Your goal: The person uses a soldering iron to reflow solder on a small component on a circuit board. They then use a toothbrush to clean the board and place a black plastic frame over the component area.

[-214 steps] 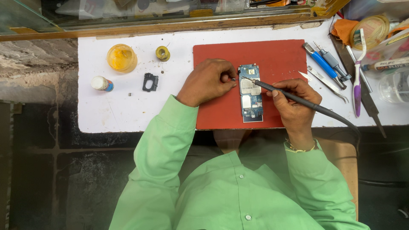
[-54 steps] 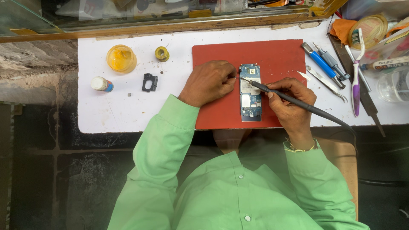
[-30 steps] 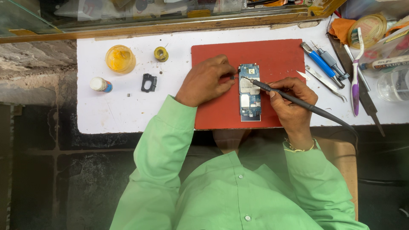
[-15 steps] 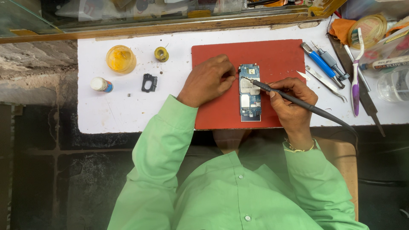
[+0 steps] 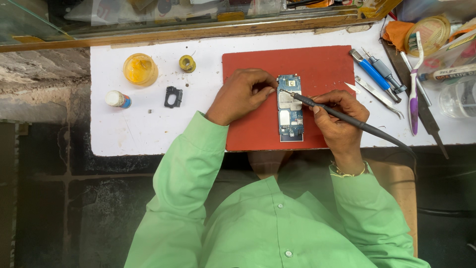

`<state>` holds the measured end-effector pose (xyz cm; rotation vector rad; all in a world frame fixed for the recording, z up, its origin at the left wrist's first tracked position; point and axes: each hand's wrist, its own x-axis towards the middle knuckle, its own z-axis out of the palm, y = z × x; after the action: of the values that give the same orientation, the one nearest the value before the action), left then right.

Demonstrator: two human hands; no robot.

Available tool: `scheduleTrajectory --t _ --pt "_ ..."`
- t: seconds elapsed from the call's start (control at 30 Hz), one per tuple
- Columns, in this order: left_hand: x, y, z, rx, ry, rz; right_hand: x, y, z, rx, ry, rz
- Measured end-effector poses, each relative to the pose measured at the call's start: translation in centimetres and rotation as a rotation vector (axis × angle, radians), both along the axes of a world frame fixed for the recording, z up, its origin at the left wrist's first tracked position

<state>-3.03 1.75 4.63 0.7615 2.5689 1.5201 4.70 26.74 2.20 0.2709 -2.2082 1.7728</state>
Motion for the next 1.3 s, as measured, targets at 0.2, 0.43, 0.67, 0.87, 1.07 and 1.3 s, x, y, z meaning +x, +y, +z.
scheduleTrajectory --t 0.2,0.43,0.67,0.87,1.07,1.3 --pt "-0.23 -0.08 -0.22 -0.007 -0.048 -0.028 0.02 -0.06 0.28 -0.015 0.011 0.041" --pt "-0.28 0.01 -0.34 -0.013 -0.074 -0.008 -0.02 -0.17 0.30 0.004 0.000 0.025" --pt "-0.20 0.13 -0.14 -0.011 -0.079 0.003 -0.14 0.00 0.20 0.010 -0.024 0.014" --pt "-0.24 0.25 -0.07 0.007 -0.067 -0.002 -0.16 0.08 0.19 -0.016 -0.012 0.030" --pt "-0.20 0.30 -0.01 0.017 -0.093 0.000 -0.19 0.04 0.34 -0.009 -0.005 0.029" --pt "-0.22 0.18 0.04 0.016 -0.089 -0.017 0.03 0.12 0.32 0.013 -0.021 0.012"
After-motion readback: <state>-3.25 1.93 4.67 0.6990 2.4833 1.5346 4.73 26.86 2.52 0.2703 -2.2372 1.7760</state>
